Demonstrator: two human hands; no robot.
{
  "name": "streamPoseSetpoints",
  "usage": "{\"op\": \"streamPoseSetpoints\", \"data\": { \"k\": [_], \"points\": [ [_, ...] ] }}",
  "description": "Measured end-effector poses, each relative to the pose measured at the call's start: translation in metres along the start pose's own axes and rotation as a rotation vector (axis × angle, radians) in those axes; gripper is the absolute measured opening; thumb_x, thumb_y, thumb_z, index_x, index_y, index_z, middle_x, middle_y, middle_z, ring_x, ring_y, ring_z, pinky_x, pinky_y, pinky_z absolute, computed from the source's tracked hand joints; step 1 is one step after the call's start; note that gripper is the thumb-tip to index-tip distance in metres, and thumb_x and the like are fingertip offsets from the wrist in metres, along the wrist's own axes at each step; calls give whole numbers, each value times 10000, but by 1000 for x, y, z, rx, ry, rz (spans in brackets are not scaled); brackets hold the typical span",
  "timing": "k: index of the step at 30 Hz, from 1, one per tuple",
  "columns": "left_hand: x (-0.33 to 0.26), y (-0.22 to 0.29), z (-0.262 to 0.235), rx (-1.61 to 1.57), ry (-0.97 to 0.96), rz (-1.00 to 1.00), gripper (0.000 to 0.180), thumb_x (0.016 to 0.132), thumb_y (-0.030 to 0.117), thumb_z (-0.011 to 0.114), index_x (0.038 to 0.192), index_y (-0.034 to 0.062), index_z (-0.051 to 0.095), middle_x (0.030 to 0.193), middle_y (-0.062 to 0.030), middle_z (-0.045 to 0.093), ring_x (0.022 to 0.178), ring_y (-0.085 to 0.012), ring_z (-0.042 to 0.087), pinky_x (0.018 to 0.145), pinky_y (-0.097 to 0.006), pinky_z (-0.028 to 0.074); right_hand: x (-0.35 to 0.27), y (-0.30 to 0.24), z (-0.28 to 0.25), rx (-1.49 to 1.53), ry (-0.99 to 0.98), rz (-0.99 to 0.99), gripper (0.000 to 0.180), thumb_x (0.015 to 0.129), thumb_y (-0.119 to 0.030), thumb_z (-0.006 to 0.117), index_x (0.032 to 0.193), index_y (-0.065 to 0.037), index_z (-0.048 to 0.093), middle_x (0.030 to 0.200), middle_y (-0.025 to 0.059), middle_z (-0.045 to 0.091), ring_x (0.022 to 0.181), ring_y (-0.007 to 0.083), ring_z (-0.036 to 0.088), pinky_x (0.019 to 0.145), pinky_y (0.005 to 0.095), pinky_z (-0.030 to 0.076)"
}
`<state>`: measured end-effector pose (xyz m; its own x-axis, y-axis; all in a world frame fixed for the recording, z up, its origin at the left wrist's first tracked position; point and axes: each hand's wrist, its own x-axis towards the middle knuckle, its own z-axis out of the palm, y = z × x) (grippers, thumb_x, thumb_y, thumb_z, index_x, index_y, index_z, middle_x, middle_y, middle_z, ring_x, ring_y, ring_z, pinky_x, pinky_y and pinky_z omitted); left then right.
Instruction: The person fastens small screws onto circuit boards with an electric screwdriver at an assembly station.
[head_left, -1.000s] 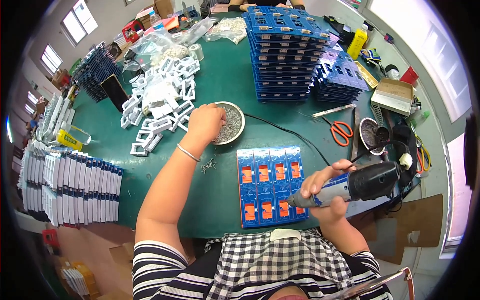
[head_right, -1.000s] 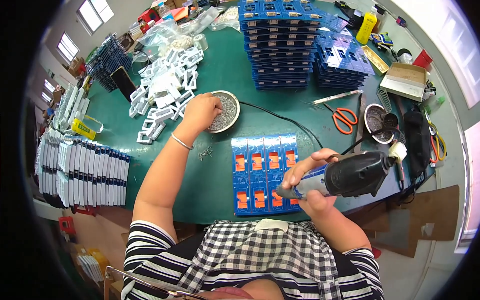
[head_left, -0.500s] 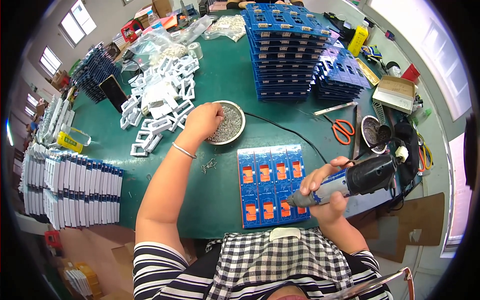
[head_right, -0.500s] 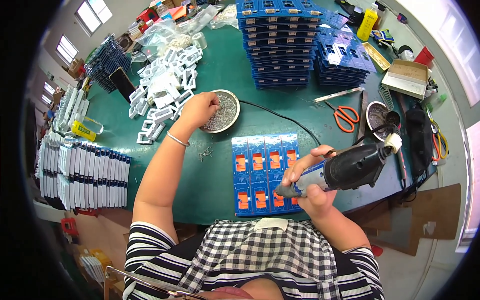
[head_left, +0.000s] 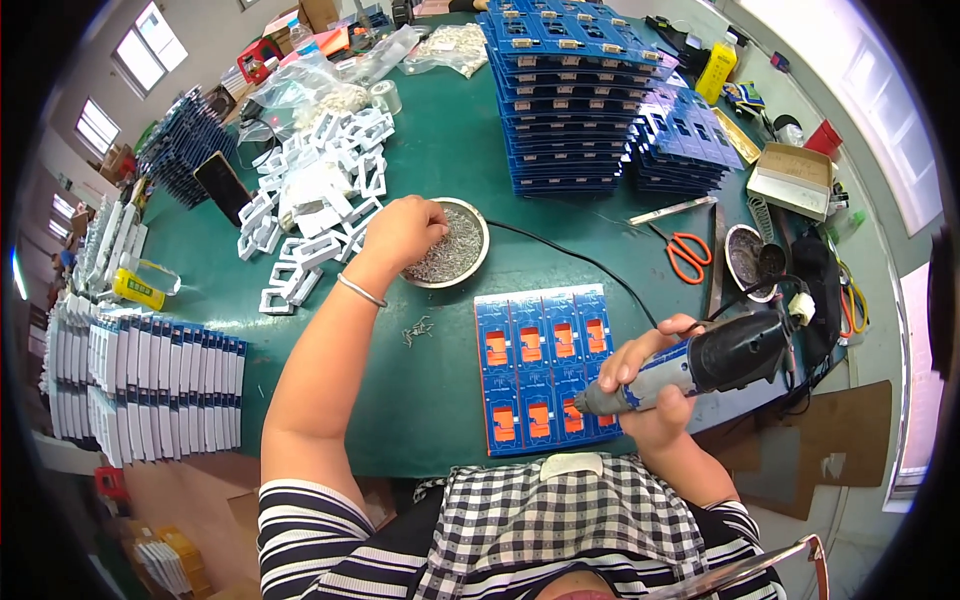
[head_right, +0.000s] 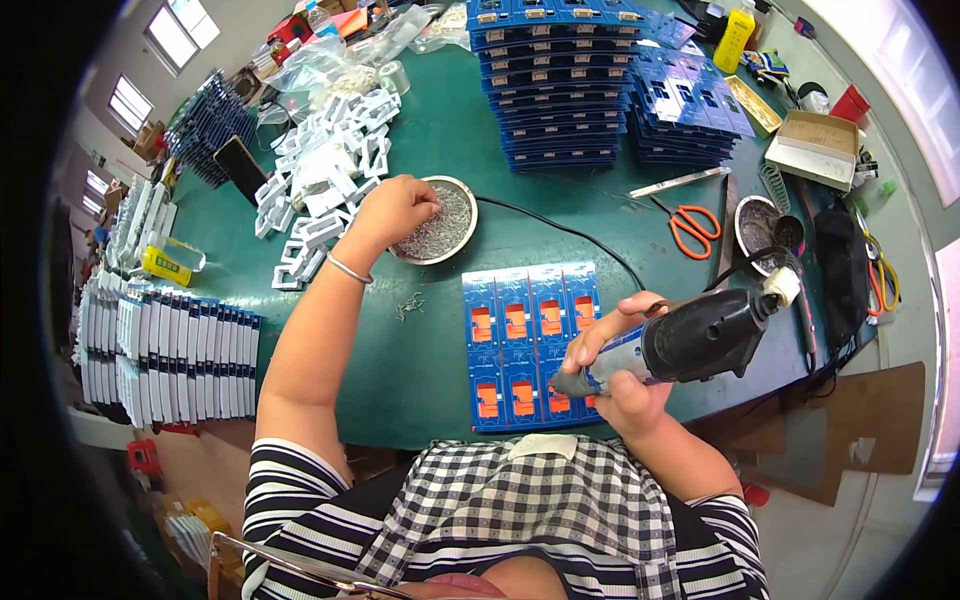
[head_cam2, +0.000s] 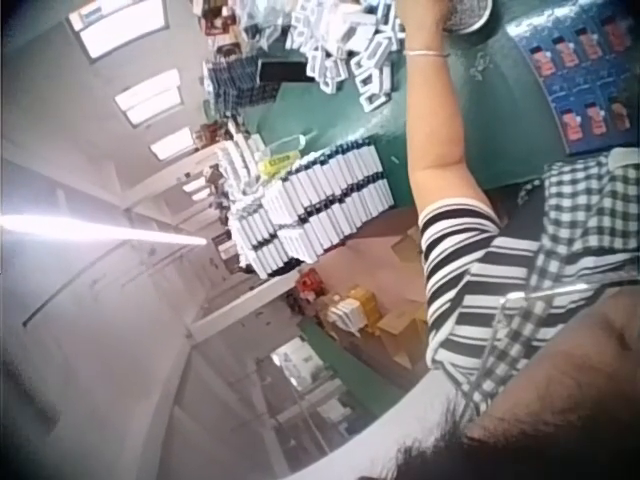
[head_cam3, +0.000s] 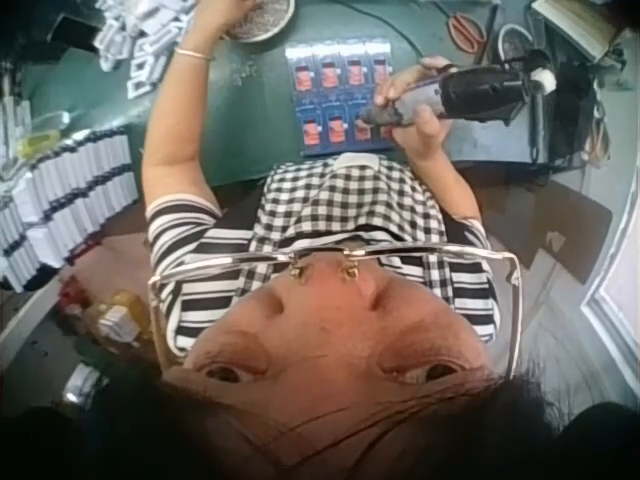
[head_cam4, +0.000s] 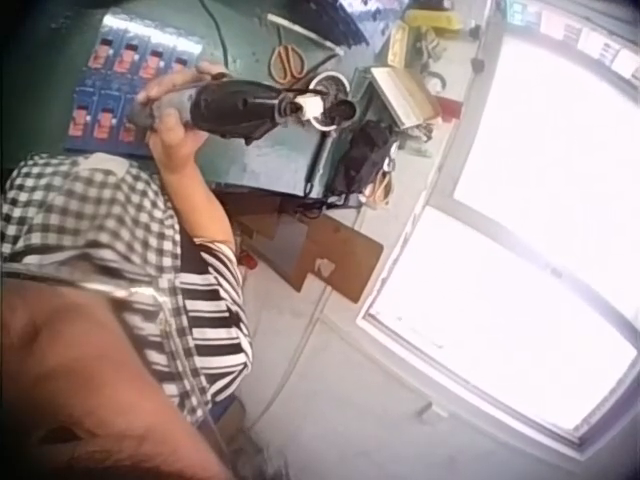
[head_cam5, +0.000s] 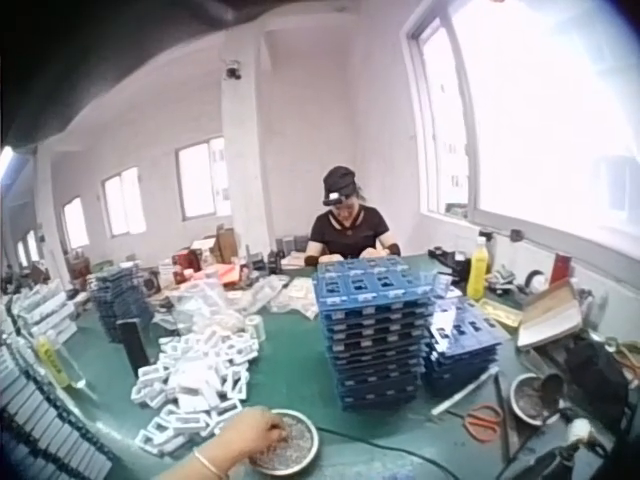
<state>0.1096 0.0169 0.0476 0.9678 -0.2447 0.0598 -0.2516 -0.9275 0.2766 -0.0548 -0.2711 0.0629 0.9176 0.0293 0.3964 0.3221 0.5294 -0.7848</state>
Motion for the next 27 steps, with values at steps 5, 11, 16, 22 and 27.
{"op": "streamPoseSetpoints", "data": {
  "k": [5,11,16,22,27],
  "points": [
    [-36,37,-1,-399,120,-22,82,718,137,652,771,77,668,789,-85,637,755,-274,614,658,-376,481,4,3,-11,140,1,27,625,756,-299,720,1208,-84,346,765,113,558,669,232,597,638,354,508],
    [-128,83,15,-609,83,171,112,671,47,673,741,55,585,864,-88,633,811,-258,611,713,-361,482,13,-2,-11,152,17,43,643,763,-317,712,1223,-88,325,777,119,571,675,246,602,645,367,517],
    [-155,93,31,-934,-5,-154,94,713,-26,637,758,15,565,853,-104,661,781,-198,653,700,-308,522,19,6,-9,4,59,65,648,805,-498,605,1235,-99,329,710,47,520,579,181,564,573,312,479],
    [-156,100,31,-872,-66,-95,98,731,-46,635,771,-1,557,822,-104,667,713,-146,645,657,-257,513,14,7,-12,16,68,55,652,806,-502,604,1233,-94,328,715,47,520,580,178,565,572,310,480],
    [-155,107,25,-673,-92,-83,127,727,-32,676,832,27,637,809,-81,664,710,-176,644,649,-273,513,12,7,-17,13,91,71,650,809,-492,604,1234,-89,322,722,50,522,590,180,568,577,312,480]
  ]
}}
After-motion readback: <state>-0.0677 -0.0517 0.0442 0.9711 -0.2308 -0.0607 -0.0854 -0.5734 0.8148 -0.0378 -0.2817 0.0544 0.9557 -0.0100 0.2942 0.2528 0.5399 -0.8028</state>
